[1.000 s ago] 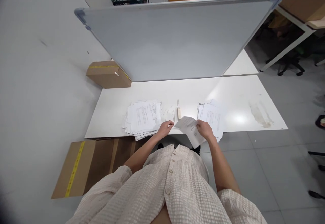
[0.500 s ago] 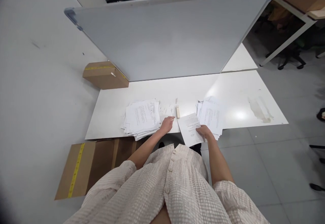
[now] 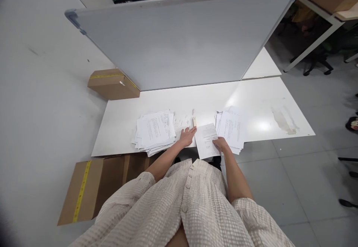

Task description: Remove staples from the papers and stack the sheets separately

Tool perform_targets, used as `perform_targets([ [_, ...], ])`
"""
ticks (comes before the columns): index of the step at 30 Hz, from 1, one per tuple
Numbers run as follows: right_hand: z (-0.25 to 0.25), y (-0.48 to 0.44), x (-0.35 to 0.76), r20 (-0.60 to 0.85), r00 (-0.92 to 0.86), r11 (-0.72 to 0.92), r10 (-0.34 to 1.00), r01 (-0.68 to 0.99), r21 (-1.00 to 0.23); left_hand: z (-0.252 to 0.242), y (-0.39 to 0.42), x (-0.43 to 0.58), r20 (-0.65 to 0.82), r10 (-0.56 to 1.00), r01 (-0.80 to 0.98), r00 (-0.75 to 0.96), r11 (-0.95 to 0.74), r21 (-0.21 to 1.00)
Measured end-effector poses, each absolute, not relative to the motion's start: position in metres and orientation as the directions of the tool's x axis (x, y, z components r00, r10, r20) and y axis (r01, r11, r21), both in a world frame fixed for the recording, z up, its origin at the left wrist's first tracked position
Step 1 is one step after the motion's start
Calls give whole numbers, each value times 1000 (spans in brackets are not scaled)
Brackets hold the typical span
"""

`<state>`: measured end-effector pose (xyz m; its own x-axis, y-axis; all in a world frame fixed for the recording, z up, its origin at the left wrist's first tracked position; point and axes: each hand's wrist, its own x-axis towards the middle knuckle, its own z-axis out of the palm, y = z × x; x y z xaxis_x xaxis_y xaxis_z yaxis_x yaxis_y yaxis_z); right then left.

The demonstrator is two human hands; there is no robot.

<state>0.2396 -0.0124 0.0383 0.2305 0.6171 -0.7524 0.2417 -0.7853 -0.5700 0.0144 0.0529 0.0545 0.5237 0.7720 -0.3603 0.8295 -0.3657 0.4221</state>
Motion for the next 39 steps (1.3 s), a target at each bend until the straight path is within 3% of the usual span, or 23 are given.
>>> perform_targets([
  [6,46,-15,240,-709,295,-767,640,293,-571,58,49,14,-324,793,815,516,-339,470],
  [15,78,-9,316,-617,492,-782,615,280,-556,72,14,-28,-97,866,747,490,-360,559],
  [20,98,5,349,-580,573,-811,579,337,-477,78,7,-75,-21,959,812,282,-227,538],
  [24,107,11,347,-473,664,-813,579,429,-392,82,12,-117,17,998,905,54,-56,421],
  [27,105,13,313,-433,595,-735,677,528,-425,82,17,-138,-29,999,945,37,-26,326],
  [32,90,13,223,-443,296,-515,846,668,-537,80,20,-148,-79,989,949,121,-92,300],
  [39,85,12,147,-450,-52,-283,891,713,-641,82,16,-146,-71,982,948,176,-150,281],
])
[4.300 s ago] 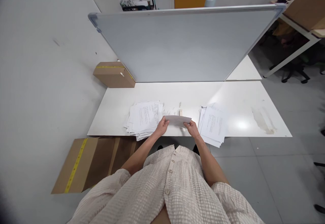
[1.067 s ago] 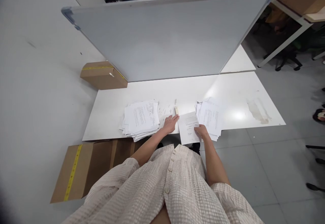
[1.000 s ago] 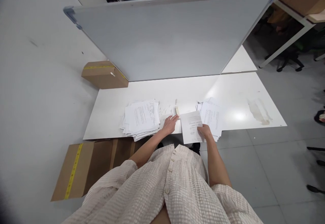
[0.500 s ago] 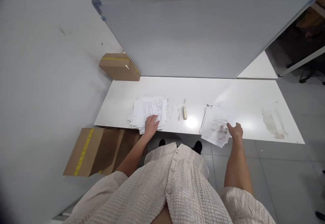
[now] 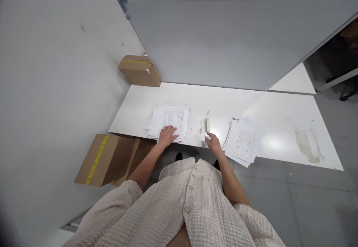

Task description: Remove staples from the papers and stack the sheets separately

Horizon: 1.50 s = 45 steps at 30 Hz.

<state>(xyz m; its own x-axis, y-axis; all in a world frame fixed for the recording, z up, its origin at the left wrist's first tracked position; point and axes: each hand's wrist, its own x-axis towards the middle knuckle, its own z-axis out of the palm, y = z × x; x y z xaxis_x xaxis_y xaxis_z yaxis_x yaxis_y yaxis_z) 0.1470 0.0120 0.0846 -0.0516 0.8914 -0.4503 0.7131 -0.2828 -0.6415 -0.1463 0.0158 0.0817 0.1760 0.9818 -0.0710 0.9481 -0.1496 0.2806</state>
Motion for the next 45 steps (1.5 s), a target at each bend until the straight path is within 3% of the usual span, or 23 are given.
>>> perform_targets([
  [5,85,10,138,-459,-125,-223,880,743,-631,85,11,-143,-62,988,924,140,-108,368],
  [11,83,10,135,-463,-156,-202,873,747,-634,85,18,-144,-107,985,710,-133,170,683],
  [20,89,8,117,-481,-244,-236,842,636,-735,95,28,-153,-212,903,476,-374,382,792],
  [24,100,11,98,-511,-318,-304,799,519,-799,109,21,-145,-165,903,454,-398,350,820],
  [26,106,14,85,-544,-376,-431,750,345,-834,118,10,-130,-115,925,467,-362,287,836],
  [28,110,17,72,-584,-425,-612,692,83,-786,124,-6,-110,-51,970,496,-238,166,853],
  [30,110,20,63,-621,-405,-714,671,-129,-688,126,-21,-91,96,989,557,111,-142,818],
  [33,105,22,63,-646,-262,-696,717,-215,-685,119,-32,-81,196,930,554,311,-345,757],
  [36,98,23,77,-645,-142,-658,751,-242,-713,105,-22,-96,136,981,662,142,-196,723],
  [40,92,20,95,-640,-5,-615,769,-283,-736,92,4,-121,0,990,870,-141,124,477],
  [43,90,16,98,-640,39,-602,767,-300,-740,88,14,-125,-83,981,929,-177,194,316],
  [45,89,14,96,-640,46,-599,767,-306,-740,87,15,-124,-96,983,943,-158,179,282],
])
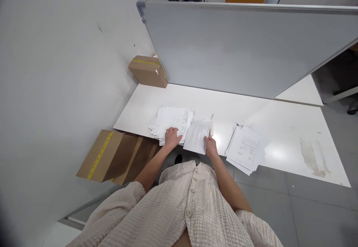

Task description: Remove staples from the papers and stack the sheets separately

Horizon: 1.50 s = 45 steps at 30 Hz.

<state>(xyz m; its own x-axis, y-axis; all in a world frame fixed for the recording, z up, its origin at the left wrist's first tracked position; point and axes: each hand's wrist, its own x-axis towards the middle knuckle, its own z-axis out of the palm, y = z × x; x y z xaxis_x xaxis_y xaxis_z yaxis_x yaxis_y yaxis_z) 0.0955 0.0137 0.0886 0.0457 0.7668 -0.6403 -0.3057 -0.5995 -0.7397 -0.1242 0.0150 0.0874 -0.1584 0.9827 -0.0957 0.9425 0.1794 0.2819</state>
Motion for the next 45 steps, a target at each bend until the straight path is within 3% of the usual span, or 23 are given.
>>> perform_targets([
  [9,81,11,92,-629,26,-598,777,-281,-751,87,15,-132,-121,991,904,-52,98,416],
  [16,82,16,92,-620,5,-602,785,-234,-764,97,20,-137,-219,961,818,-168,260,514],
  [24,90,16,87,-616,1,-601,788,-211,-771,95,25,-150,-345,885,581,-312,465,668],
  [34,103,18,86,-605,13,-594,796,-171,-786,94,24,-158,-379,852,238,-362,478,846],
  [39,105,19,84,-577,-3,-572,817,-132,-809,102,21,-167,-341,855,245,-392,454,857],
  [45,112,17,81,-547,-32,-548,836,-95,-831,111,17,-164,-246,887,379,-391,399,835],
])
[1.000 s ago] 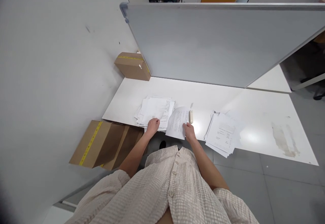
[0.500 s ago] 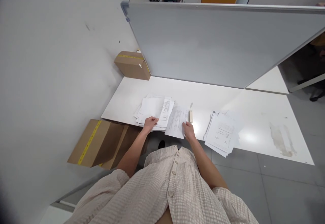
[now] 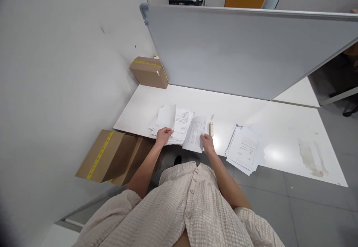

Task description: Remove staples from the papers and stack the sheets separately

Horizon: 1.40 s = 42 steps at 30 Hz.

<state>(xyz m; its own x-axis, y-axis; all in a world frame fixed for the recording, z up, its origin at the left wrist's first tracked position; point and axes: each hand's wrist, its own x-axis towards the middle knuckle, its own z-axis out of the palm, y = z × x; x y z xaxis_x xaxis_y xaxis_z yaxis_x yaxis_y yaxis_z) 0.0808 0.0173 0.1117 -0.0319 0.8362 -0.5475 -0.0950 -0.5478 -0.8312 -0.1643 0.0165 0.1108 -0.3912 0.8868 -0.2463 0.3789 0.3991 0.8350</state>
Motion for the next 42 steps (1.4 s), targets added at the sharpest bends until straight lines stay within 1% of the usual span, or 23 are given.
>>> perform_targets([
  [5,117,16,83,-528,-41,-530,848,-75,-845,120,11,-157,-186,912,440,-366,345,829],
  [7,119,16,84,-518,-43,-520,854,-72,-851,125,6,-148,-141,931,468,-337,296,833],
  [9,122,16,82,-509,-50,-512,859,-73,-856,129,-1,-134,-53,967,515,-249,178,839],
  [11,125,16,78,-504,-60,-507,862,-75,-858,131,-10,-116,55,994,558,-93,6,830],
  [13,127,15,73,-501,-68,-505,863,-81,-859,131,-17,-95,128,989,584,76,-148,798],
  [15,129,14,69,-495,-70,-500,866,-90,-861,131,-24,-78,172,964,611,204,-262,747],
  [17,131,12,67,-474,-72,-479,878,-105,-871,133,-28,-64,187,943,640,276,-325,696],
  [19,132,10,69,-401,-77,-407,913,-105,-907,135,-31,-56,185,930,653,317,-355,669],
  [22,134,7,77,-264,-93,-271,960,-69,-960,138,-34,-54,195,907,602,374,-397,692],
  [23,134,7,80,-244,-93,-249,965,-57,-967,138,-33,-57,199,918,592,343,-375,713],
  [24,134,6,84,-238,-87,-243,967,-52,-969,136,-32,-60,192,947,595,258,-312,740],
  [25,135,6,89,-239,-83,-244,967,-51,-968,134,-29,-66,167,978,601,122,-207,772],
  [27,137,5,98,-236,-88,-241,968,-51,-969,129,-20,-80,47,980,536,-193,65,841],
  [28,139,4,102,-227,-105,-233,968,-47,-971,127,-15,-88,-41,961,454,-273,166,875],
  [29,140,3,106,-215,-128,-221,968,-39,-974,126,-9,-96,-131,955,351,-267,222,910],
  [30,141,1,110,-202,-156,-209,967,-32,-977,126,-3,-102,-198,963,237,-182,238,942],
  [31,142,-1,114,-192,-182,-200,964,-27,-979,126,2,-107,-235,969,123,-81,243,962],
  [32,142,-2,117,-189,-201,-198,961,-25,-980,127,6,-109,-245,969,19,8,245,969],
  [33,141,-3,120,-191,-212,-201,958,-27,-979,129,9,-109,-243,968,-67,62,247,967],
  [35,140,-5,125,-201,-196,-213,960,-40,-976,132,13,-105,-244,968,-166,60,251,954],
  [38,139,-5,132,-208,-121,-216,971,-56,-975,137,15,-91,-246,969,-160,3,244,957],
  [42,143,-1,142,-184,-47,-189,982,-113,-976,142,20,-74,-218,976,-28,-18,217,976],
])
